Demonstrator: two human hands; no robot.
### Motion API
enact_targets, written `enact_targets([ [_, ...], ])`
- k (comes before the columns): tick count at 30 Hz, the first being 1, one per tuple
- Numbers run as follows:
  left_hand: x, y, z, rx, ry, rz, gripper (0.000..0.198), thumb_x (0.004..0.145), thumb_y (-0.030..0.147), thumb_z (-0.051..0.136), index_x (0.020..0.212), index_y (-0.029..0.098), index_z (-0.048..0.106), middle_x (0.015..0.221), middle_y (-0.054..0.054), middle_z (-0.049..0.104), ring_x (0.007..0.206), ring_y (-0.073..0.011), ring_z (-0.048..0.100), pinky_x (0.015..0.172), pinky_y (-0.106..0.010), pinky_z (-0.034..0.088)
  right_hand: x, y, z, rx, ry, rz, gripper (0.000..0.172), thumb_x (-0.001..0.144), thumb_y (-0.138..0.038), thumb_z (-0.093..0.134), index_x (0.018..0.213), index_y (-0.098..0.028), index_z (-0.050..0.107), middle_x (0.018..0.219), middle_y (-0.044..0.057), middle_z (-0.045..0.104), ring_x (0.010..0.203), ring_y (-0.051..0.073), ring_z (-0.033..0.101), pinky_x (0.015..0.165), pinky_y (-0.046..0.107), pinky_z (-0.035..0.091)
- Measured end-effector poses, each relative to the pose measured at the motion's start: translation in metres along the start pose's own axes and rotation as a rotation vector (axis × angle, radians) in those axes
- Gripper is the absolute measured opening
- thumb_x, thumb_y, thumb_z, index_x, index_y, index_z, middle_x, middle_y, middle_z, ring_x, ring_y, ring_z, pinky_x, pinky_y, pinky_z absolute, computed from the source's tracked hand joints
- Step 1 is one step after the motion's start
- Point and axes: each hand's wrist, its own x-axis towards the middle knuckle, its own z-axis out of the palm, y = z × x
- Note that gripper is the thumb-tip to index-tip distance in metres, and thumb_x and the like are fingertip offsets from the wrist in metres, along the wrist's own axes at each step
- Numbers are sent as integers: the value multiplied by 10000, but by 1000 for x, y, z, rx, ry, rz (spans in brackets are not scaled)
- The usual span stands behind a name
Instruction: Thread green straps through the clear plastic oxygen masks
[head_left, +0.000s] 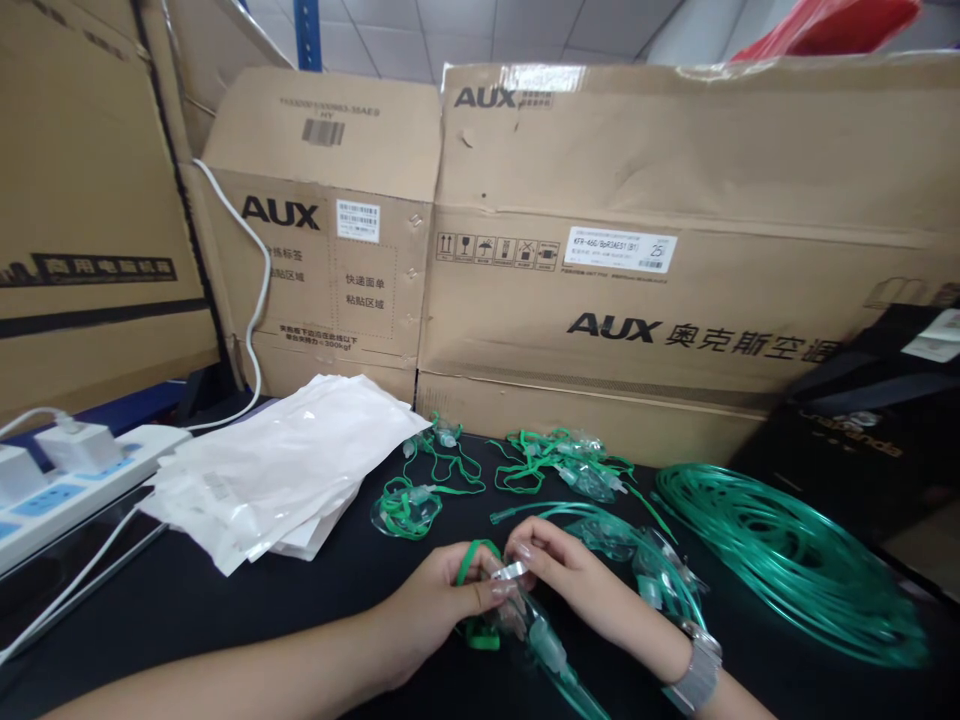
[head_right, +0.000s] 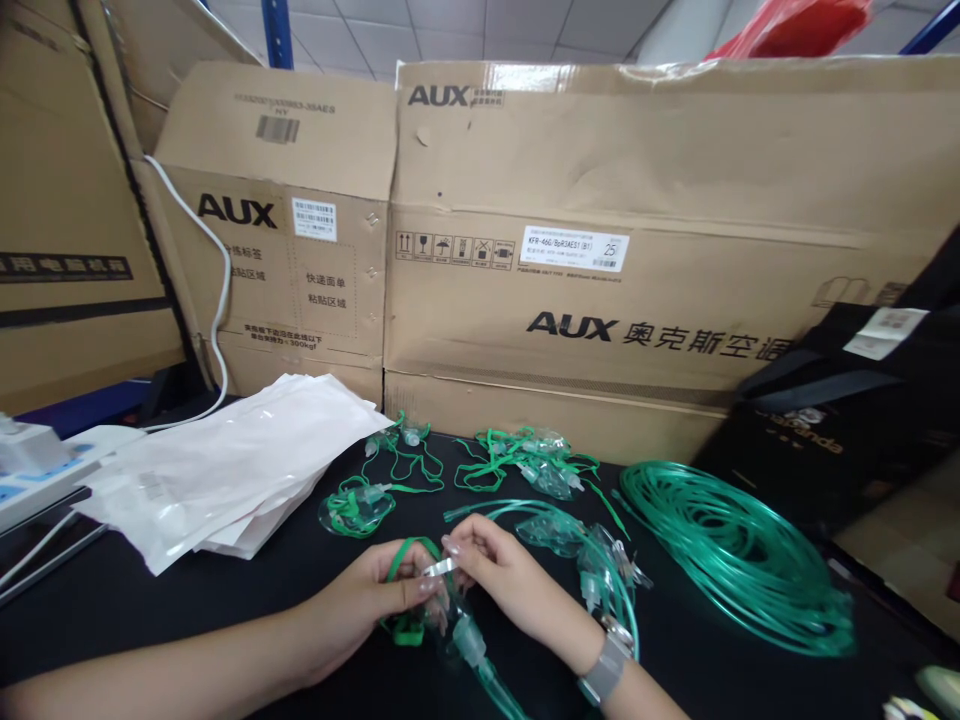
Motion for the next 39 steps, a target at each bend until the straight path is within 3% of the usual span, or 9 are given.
enact_targets([
  [5, -1, 0, -1, -15, -21, 3, 149, 678, 262, 663, 659, 143, 576, 635, -8, 633, 618, -136, 571, 613, -236, 382, 0, -6, -2, -131, -35, -63, 350, 832, -454, 415, 716, -163, 571, 716, 4, 473, 687, 139, 457, 674, 265, 372],
  [10, -1, 2, 0, -15, -22, 11, 131, 693, 244, 648, 651, 133, 593, 619, -17, 638, 606, -138, 576, 601, -235, 383, -2, -7, 0, -138, 5, -67, 297, 823, -436, 449, 739, -176, 564, 745, 3, 485, 728, 143, 465, 706, 267, 374],
  [18, 0, 0, 0, -23, 19, 23, 147, 664, 251, 678, 626, 138, 592, 619, -16, 651, 603, -140, 584, 619, -241, 393, -4, -9, 5, 55, -35, 66, 315, 811, -479, 443, 899, -183, 505, 781, 0, 491, 728, 136, 469, 695, 270, 391],
  [24, -1, 0, 2, 44, 30, 21, 197, 650, 282, 690, 598, 140, 563, 585, -1, 644, 566, -123, 560, 573, -227, 369, -6, -15, 5, 70, -113, 94, 379, 785, -533, 447, 774, -161, 515, 707, -12, 457, 653, 118, 423, 634, 255, 366],
  [28, 0, 0, 3, 70, -4, 47, 202, 661, 291, 676, 597, 151, 545, 572, 14, 623, 556, -116, 539, 570, -230, 357, -5, -12, 8, 188, -101, 112, 349, 763, -510, 507, 742, -162, 498, 670, -27, 451, 602, 97, 394, 575, 228, 319],
  [33, 0, -2, 2, 135, 9, 78, 227, 647, 315, 681, 589, 157, 529, 544, 38, 573, 541, -104, 486, 555, -223, 324, -2, -1, 14, 454, -86, 120, 299, 706, -418, 627, 765, -165, 480, 670, -20, 518, 592, 96, 463, 557, 220, 331],
  [39, -3, -1, 4, 159, 18, 78, 224, 658, 314, 668, 578, 154, 532, 540, 37, 569, 518, -95, 462, 536, -222, 316, -2, 0, 16, 499, -47, 89, 271, 711, -364, 645, 730, -158, 470, 607, -36, 518, 523, 73, 450, 513, 203, 305],
])
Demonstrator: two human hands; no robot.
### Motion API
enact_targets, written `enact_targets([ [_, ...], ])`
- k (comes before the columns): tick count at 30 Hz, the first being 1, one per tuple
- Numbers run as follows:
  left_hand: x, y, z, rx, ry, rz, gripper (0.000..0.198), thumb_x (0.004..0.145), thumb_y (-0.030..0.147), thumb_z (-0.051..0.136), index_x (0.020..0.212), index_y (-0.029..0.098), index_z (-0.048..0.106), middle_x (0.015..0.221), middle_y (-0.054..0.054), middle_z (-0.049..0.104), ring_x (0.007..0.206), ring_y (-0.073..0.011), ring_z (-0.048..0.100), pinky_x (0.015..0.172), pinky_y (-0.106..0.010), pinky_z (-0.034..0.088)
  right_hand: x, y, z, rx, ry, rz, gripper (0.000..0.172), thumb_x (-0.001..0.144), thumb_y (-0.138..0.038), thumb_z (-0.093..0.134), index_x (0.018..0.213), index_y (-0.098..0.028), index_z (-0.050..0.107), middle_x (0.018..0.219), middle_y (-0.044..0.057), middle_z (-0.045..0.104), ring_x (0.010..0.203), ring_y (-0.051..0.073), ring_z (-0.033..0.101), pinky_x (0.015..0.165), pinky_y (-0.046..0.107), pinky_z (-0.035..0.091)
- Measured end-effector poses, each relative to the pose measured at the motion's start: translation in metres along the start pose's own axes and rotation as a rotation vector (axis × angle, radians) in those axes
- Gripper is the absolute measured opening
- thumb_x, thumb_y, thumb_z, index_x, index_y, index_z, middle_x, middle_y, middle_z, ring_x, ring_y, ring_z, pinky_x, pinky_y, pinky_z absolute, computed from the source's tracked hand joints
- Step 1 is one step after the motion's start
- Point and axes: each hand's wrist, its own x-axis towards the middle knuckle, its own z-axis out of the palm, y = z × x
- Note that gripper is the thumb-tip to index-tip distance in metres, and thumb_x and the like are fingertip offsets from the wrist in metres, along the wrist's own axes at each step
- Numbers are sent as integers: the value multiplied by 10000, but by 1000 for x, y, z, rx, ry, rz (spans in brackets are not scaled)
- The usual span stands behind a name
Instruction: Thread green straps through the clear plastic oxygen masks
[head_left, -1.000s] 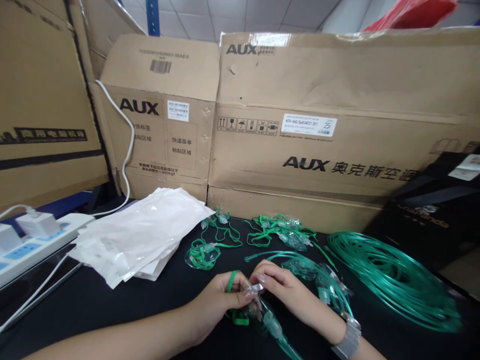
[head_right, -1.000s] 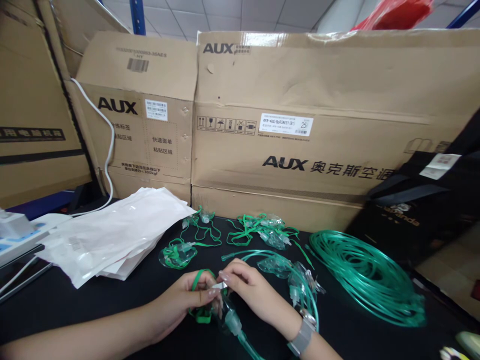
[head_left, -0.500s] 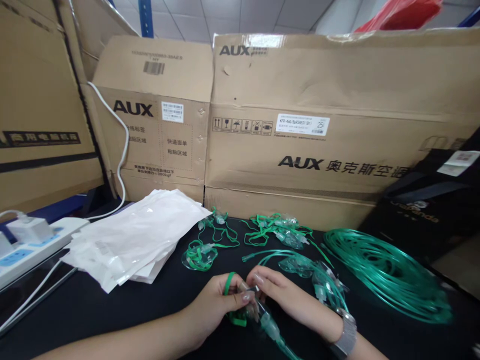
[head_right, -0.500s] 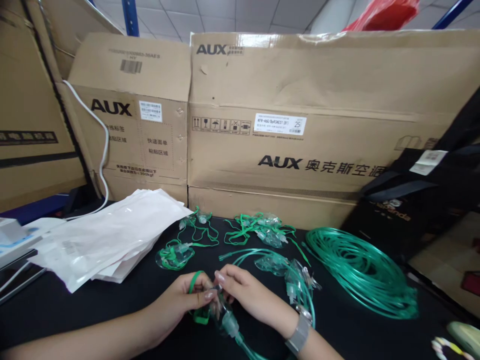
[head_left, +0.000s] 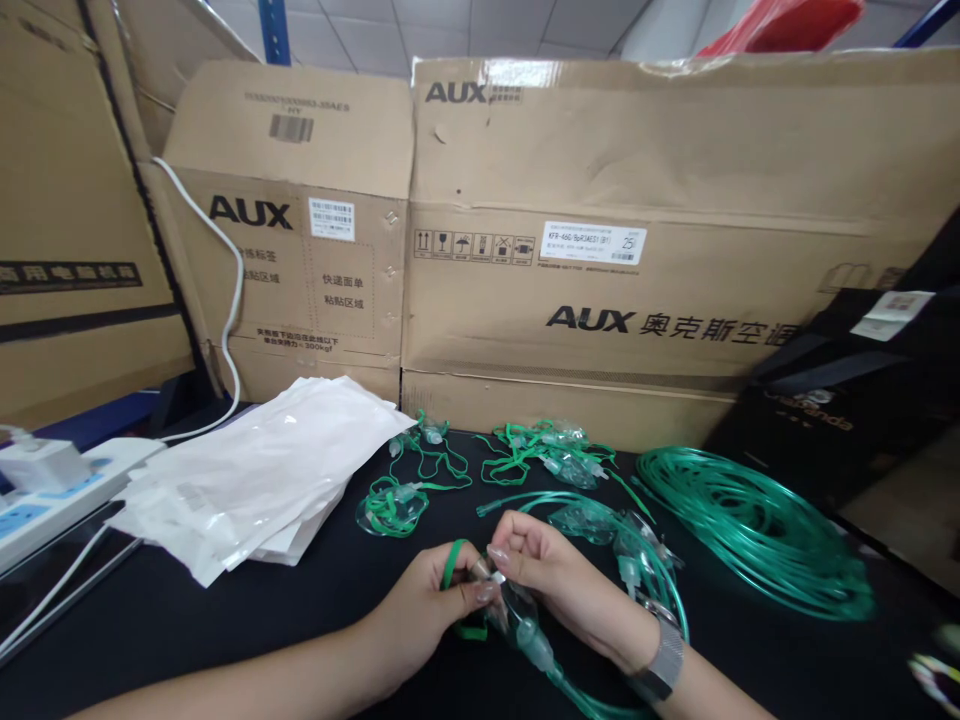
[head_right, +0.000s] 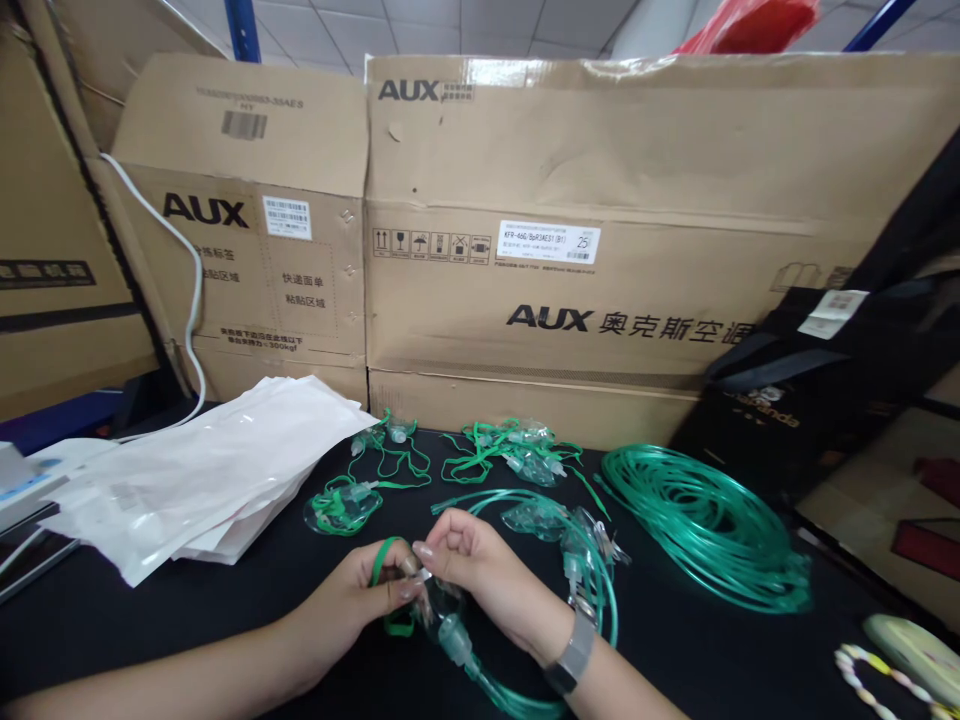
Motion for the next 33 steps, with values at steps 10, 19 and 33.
enact_targets([
  [10, -5, -1, 2, 39, -42, -21, 193, 692, 300, 645, 589, 151, 577, 563, 25, 603, 539, -102, 484, 545, -222, 322, -8, -15, -6, 0, -82, 99, 350, 701, -460, 615, 685, -120, 531, 622, -22, 490, 558, 76, 413, 553, 217, 303],
  [19, -7, 2, 1, 0, -54, -52, 159, 716, 260, 630, 625, 137, 586, 604, 8, 612, 565, -97, 486, 557, -213, 329, -6, -12, -2, -36, 5, 64, 330, 624, -382, 705, 642, -139, 483, 544, -61, 459, 482, 50, 357, 489, 195, 245],
  [33, -3, 0, 0, -10, -63, -23, 199, 698, 277, 645, 574, 148, 557, 562, 25, 560, 541, -97, 432, 549, -218, 304, -7, -15, 4, -160, 48, 43, 406, 644, -533, 621, 637, -150, 485, 554, -58, 454, 492, 59, 355, 486, 202, 253],
])
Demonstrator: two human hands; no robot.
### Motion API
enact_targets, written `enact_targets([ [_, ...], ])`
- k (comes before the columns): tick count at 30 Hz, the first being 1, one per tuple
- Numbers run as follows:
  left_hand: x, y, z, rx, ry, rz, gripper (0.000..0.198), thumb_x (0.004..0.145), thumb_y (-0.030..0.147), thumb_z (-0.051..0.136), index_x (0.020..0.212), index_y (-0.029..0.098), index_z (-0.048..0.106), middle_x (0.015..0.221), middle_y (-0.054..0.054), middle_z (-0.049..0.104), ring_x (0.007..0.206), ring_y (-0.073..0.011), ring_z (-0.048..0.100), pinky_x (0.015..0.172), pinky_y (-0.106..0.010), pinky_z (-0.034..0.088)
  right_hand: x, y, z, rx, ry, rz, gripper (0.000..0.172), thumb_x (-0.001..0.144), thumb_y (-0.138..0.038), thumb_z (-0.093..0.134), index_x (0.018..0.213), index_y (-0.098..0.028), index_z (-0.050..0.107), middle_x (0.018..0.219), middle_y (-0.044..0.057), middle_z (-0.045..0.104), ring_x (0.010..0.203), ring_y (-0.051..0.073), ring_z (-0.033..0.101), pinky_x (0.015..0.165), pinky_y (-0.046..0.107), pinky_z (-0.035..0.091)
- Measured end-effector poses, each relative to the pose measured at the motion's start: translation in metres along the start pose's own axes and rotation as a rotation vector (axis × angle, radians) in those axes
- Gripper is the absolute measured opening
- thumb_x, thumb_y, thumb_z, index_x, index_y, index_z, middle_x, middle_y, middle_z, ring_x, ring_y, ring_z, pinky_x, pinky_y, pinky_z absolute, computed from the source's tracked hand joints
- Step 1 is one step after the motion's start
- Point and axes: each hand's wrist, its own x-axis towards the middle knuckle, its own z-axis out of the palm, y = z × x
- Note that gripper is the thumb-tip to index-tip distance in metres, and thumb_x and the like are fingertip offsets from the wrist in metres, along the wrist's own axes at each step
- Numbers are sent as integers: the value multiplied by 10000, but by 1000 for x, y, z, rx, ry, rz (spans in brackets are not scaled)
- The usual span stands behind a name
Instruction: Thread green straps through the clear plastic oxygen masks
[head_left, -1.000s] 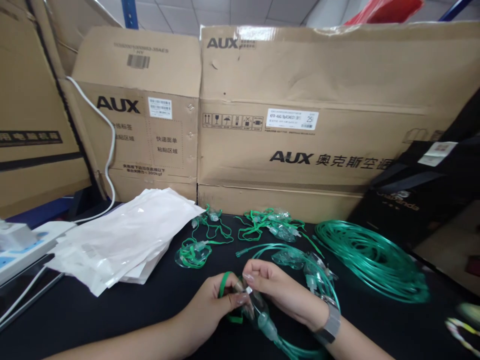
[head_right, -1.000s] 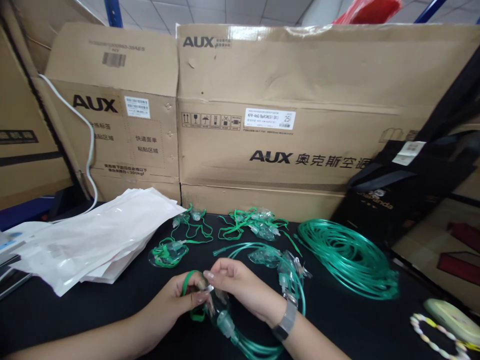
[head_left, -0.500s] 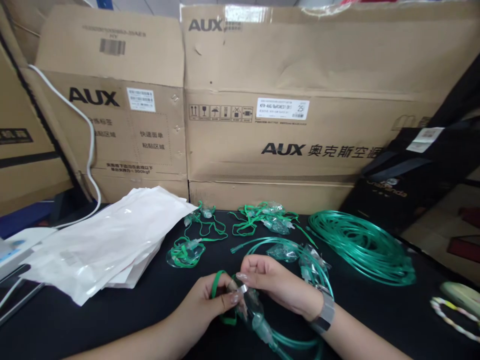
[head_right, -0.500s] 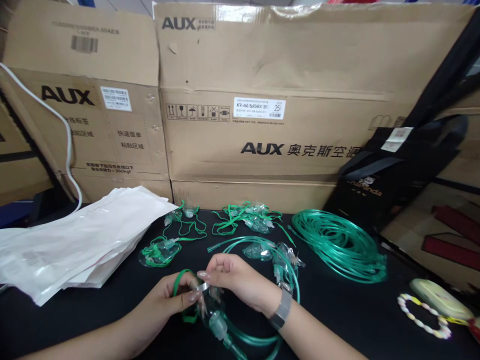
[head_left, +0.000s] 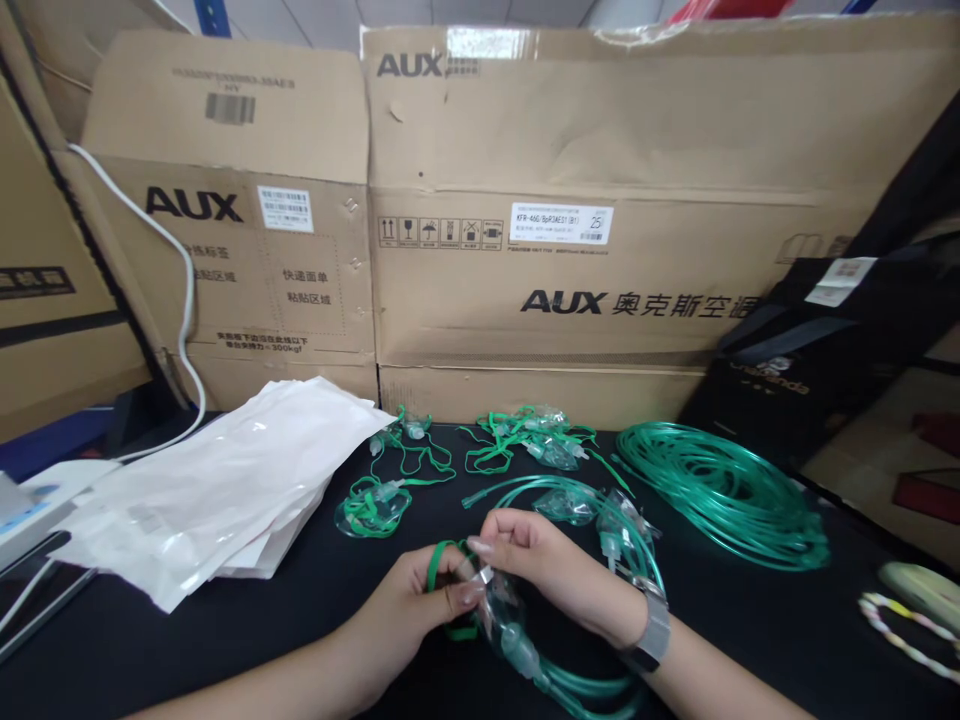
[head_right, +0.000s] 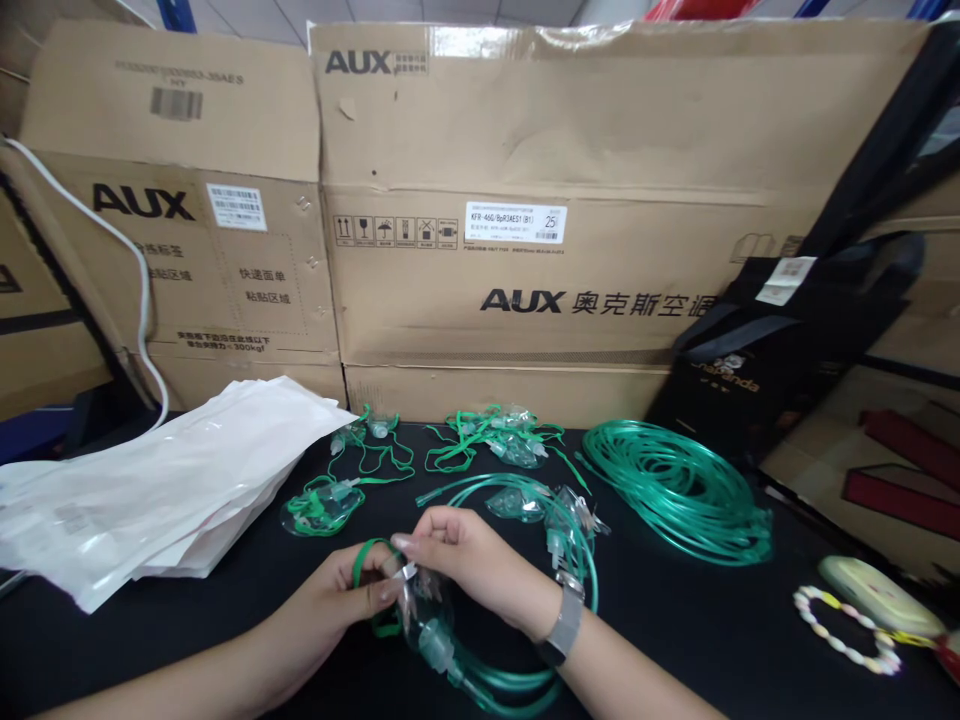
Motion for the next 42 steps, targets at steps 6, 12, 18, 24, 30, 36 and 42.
enact_targets([
  [6, -1, 0, 1, 5, -5, -18, 200, 693, 295, 647, 585, 144, 571, 561, 21, 570, 542, -100, 443, 554, -221, 307, 1, 0, -8, -61, -102, 29, 428, 648, -564, 591, 619, -146, 504, 546, -56, 441, 502, 62, 349, 502, 208, 263],
  [12, -2, 2, 1, -10, -16, -21, 188, 732, 301, 611, 635, 146, 567, 607, 17, 568, 577, -105, 459, 582, -222, 329, 1, 2, -5, -59, -37, 6, 424, 636, -550, 609, 600, -154, 461, 519, -70, 413, 479, 54, 313, 471, 201, 225],
  [18, -1, 5, 3, 69, 1, -25, 241, 732, 372, 592, 693, 135, 615, 626, 16, 520, 614, -120, 430, 615, -237, 327, 0, 5, 1, -130, 4, -34, 386, 684, -516, 586, 607, -157, 466, 526, -63, 407, 489, 65, 336, 480, 202, 249],
  [24, 0, 5, 4, 85, -4, -39, 278, 694, 418, 610, 646, 145, 600, 612, 13, 525, 613, -132, 434, 620, -246, 323, 3, 13, -3, -120, -28, -8, 338, 690, -462, 615, 613, -162, 478, 529, -54, 440, 499, 77, 393, 480, 199, 279],
  [30, 1, 3, 2, 89, -9, -23, 321, 674, 457, 610, 587, 156, 544, 576, 24, 494, 574, -122, 397, 586, -239, 297, 3, 8, -3, -61, -18, 30, 369, 686, -495, 603, 599, -151, 504, 519, -53, 462, 481, 67, 397, 486, 198, 305],
  [36, 1, 6, 5, 88, 1, -19, 334, 685, 454, 597, 556, 164, 490, 550, 33, 470, 544, -114, 370, 551, -235, 273, 2, 5, -3, -23, 8, 37, 432, 743, -538, 513, 588, -136, 536, 486, -38, 472, 451, 73, 415, 502, 218, 345],
  [42, 0, 7, 3, 120, 5, -12, 312, 699, 440, 591, 575, 166, 505, 566, 36, 471, 559, -115, 375, 567, -233, 284, 2, 6, -3, 6, 6, 8, 415, 731, -531, 536, 600, -137, 544, 514, -34, 490, 466, 75, 426, 502, 218, 350],
])
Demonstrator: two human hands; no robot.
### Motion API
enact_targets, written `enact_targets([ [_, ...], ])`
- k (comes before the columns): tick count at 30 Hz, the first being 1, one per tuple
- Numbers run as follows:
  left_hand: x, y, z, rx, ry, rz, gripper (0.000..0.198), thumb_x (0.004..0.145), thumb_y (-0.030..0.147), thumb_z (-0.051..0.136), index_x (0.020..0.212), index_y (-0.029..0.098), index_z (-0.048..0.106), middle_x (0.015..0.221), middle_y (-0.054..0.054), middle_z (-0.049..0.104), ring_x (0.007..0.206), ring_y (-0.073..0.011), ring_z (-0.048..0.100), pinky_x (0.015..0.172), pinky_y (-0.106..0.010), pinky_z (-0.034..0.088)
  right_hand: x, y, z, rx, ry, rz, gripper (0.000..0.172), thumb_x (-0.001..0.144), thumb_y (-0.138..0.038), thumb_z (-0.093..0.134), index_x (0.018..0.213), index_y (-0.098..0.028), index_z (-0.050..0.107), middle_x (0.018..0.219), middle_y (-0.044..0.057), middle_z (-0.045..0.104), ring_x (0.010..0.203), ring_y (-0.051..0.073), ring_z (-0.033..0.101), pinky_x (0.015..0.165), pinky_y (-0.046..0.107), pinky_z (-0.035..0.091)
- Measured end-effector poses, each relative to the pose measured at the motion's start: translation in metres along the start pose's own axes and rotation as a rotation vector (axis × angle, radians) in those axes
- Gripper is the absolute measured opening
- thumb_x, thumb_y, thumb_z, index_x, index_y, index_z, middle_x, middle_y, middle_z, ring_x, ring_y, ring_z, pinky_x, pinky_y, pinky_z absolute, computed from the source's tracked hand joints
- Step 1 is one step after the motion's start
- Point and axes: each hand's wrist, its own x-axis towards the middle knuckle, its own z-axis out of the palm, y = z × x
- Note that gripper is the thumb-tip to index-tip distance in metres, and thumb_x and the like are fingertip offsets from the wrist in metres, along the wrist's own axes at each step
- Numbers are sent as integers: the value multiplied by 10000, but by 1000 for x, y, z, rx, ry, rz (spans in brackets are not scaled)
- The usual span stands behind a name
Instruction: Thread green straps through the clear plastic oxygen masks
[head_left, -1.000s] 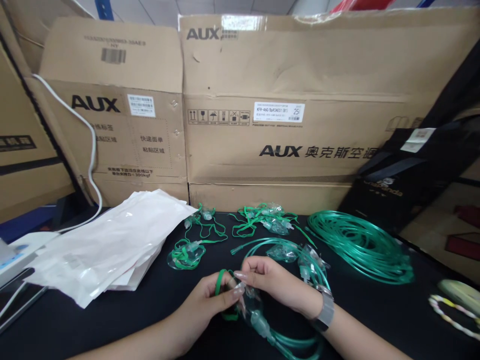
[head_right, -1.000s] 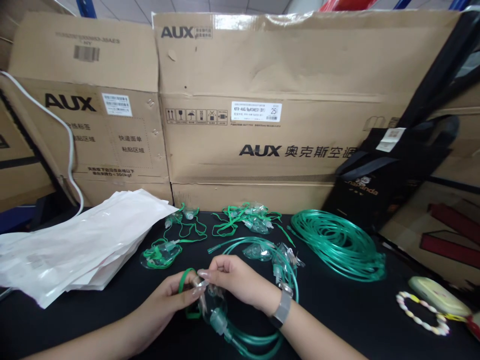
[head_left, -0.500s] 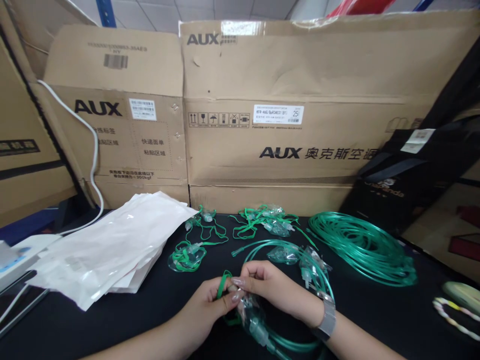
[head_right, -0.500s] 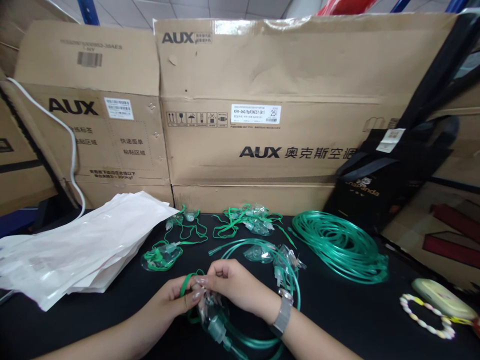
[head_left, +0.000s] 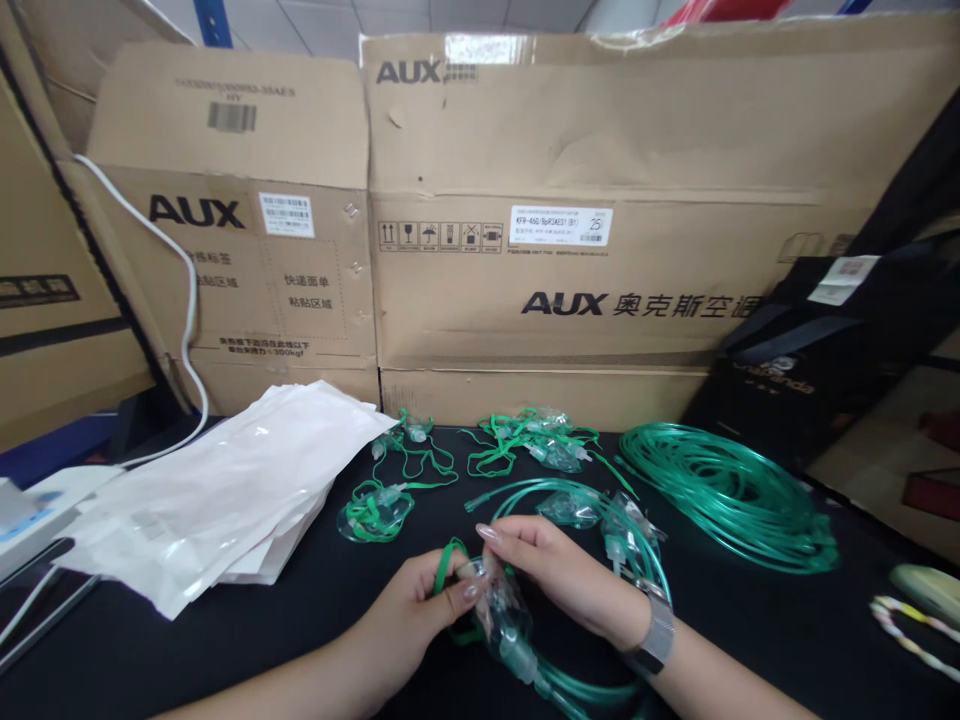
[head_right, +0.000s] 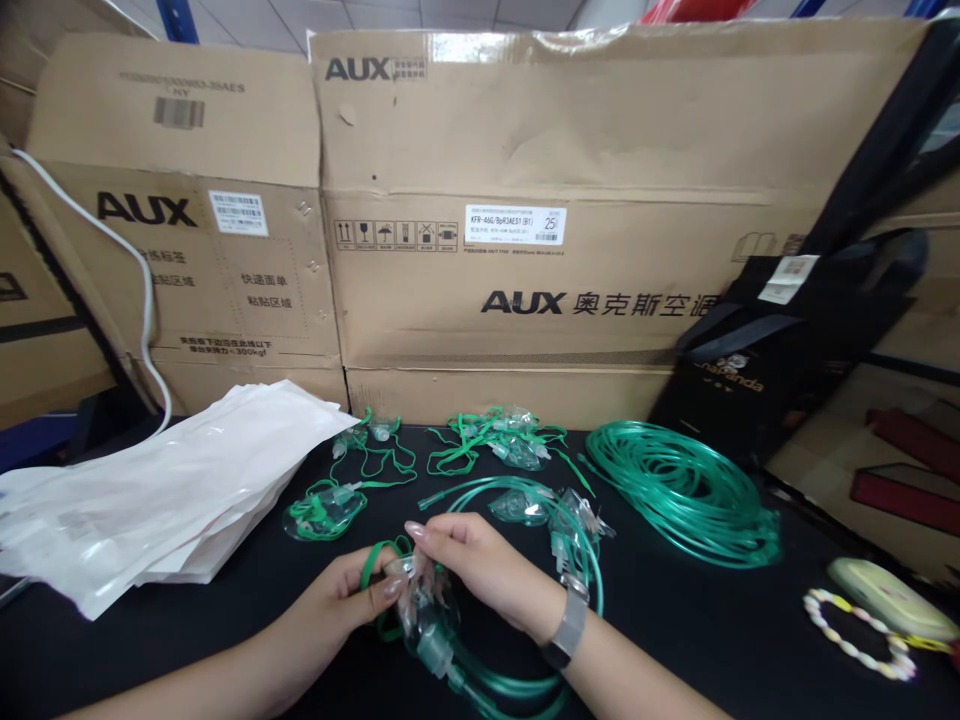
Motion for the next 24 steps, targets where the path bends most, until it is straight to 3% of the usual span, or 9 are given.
enact_targets([
  [12, -1, -2, -1, -68, 3, 6, 266, 721, 408, 585, 638, 155, 567, 629, 16, 534, 641, -138, 451, 647, -250, 329, -1, -2, -1, 25, -9, -9, 386, 724, -504, 562, 596, -143, 516, 535, -37, 486, 495, 75, 425, 522, 218, 341],
  [24, 0, -1, -2, -62, 43, 9, 248, 746, 346, 584, 599, 150, 548, 588, 24, 553, 595, -115, 461, 604, -227, 334, -3, -3, 2, -26, -16, -20, 401, 655, -535, 606, 645, -139, 540, 571, -33, 506, 519, 78, 422, 522, 216, 317],
])
